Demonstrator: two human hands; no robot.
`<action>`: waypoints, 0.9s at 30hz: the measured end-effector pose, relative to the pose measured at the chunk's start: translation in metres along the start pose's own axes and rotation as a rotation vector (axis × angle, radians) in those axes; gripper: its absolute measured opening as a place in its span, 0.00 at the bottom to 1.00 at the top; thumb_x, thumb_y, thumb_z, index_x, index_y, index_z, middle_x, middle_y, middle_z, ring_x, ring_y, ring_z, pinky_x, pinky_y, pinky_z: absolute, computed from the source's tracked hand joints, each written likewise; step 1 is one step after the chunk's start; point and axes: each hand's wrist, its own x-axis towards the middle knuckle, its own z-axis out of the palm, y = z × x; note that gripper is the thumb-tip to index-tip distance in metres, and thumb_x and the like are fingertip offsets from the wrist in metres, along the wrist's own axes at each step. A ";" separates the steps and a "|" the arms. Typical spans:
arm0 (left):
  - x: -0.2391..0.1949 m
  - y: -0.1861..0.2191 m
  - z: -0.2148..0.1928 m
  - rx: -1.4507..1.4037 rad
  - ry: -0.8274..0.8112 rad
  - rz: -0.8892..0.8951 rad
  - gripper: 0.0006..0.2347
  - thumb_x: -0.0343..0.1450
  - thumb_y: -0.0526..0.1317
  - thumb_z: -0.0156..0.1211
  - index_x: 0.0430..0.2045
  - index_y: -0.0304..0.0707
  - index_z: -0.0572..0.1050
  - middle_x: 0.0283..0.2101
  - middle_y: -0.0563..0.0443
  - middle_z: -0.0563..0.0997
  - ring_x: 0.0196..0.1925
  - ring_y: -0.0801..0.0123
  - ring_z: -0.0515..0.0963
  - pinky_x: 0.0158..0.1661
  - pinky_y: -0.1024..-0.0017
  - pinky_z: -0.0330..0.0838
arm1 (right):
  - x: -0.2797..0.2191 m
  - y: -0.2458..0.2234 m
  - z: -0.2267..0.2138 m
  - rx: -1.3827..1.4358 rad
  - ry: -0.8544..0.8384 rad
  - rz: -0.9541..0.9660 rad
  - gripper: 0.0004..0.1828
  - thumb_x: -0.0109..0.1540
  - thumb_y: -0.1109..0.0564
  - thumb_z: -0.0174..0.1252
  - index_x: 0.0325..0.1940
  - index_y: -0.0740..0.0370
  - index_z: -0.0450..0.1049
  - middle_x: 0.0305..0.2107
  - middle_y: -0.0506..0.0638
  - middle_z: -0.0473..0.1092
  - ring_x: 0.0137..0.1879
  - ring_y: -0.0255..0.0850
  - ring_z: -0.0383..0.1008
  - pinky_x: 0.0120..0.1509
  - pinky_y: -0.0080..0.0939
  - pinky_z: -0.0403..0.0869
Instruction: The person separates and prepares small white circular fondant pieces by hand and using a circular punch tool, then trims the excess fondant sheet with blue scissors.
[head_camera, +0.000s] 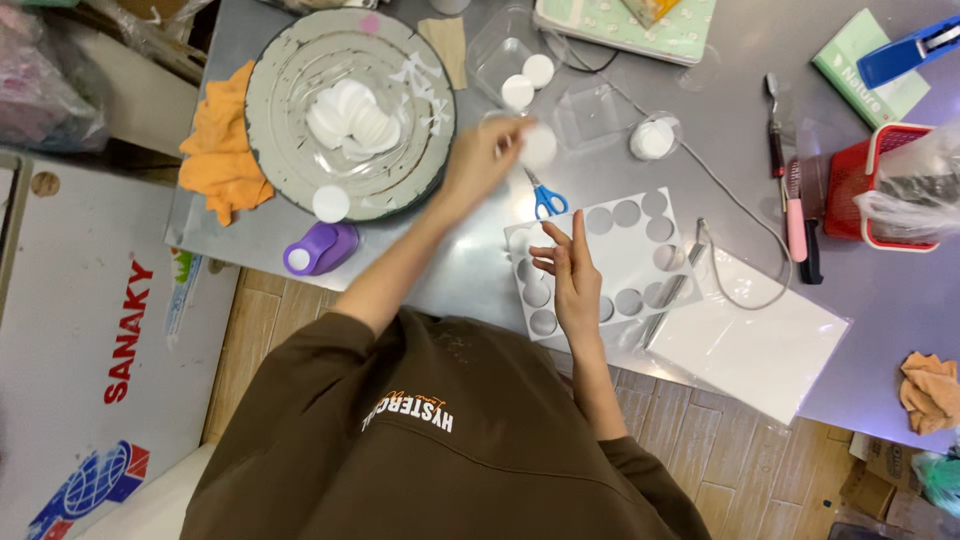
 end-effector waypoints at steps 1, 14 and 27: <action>0.029 -0.020 0.009 0.010 0.072 -0.008 0.12 0.71 0.36 0.63 0.48 0.45 0.81 0.32 0.46 0.84 0.29 0.66 0.82 0.34 0.67 0.75 | 0.002 0.001 -0.006 -0.042 0.016 -0.019 0.30 0.74 0.57 0.43 0.80 0.63 0.45 0.62 0.64 0.69 0.54 0.44 0.80 0.57 0.42 0.82; 0.179 -0.150 0.087 0.369 0.147 0.076 0.06 0.66 0.41 0.68 0.31 0.44 0.87 0.37 0.39 0.81 0.41 0.48 0.81 0.42 0.57 0.75 | -0.001 -0.004 -0.021 -0.412 0.112 0.162 0.34 0.68 0.59 0.52 0.78 0.57 0.52 0.57 0.56 0.74 0.46 0.41 0.82 0.51 0.40 0.79; -0.149 -0.023 -0.132 0.068 -0.048 -0.122 0.09 0.74 0.39 0.60 0.45 0.36 0.81 0.40 0.45 0.84 0.36 0.62 0.82 0.40 0.68 0.75 | -0.028 0.004 0.044 -0.500 -0.280 -0.070 0.22 0.67 0.60 0.57 0.67 0.61 0.69 0.53 0.55 0.76 0.43 0.40 0.81 0.47 0.38 0.79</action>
